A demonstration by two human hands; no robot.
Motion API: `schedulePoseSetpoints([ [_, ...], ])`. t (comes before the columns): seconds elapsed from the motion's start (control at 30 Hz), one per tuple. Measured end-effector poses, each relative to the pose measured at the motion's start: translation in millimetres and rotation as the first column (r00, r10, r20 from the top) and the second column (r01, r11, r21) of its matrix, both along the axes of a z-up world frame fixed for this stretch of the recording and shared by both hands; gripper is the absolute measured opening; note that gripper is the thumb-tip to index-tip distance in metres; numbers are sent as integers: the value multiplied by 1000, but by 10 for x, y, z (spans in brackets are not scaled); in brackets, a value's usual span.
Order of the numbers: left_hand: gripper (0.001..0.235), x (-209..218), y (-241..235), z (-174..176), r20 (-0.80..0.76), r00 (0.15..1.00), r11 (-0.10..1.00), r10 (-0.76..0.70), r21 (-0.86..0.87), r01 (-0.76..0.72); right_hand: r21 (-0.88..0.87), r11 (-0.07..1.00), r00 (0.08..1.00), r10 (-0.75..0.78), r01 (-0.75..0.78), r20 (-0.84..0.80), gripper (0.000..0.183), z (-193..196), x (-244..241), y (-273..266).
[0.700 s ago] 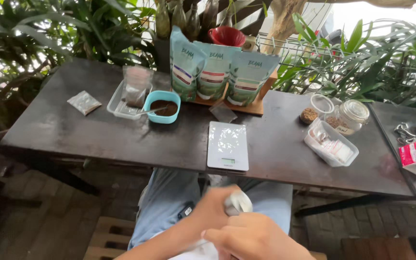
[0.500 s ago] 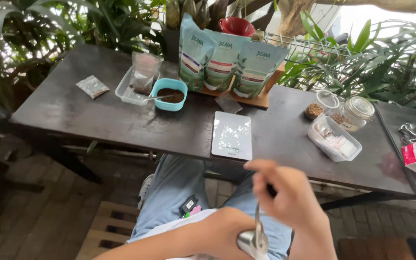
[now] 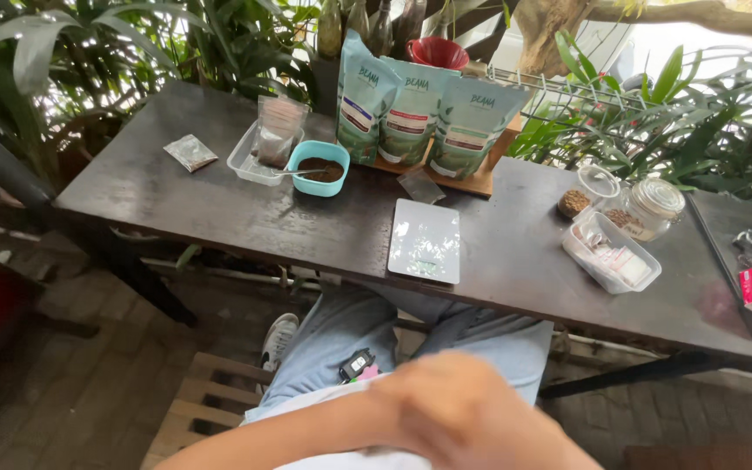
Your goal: The person grinds coffee beans using a manual hand grinder, weighs the ground coffee on a digital scale, and transfers the coffee into a small plastic bag.
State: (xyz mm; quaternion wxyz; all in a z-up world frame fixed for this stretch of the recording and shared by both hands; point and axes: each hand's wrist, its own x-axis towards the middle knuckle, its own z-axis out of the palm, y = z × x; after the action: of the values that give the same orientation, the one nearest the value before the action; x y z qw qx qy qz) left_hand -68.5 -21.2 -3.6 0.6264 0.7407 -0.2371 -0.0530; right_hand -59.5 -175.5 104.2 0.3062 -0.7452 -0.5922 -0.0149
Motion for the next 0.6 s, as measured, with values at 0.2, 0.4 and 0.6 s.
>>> schedulePoseSetpoints([
  [0.2,22,-163,167,73,342,934,992,100,-110,-66,20,767,757,-636,641,150,30,63,556,-336],
  [0.4,22,-40,344,33,-291,835,830,467,-181,-528,91,957,957,-283,277,61,25,-263,-87,-64],
  [0.6,12,-253,393,55,73,994,989,86,114,-94,20,994,973,-112,110,201,35,-183,161,258],
])
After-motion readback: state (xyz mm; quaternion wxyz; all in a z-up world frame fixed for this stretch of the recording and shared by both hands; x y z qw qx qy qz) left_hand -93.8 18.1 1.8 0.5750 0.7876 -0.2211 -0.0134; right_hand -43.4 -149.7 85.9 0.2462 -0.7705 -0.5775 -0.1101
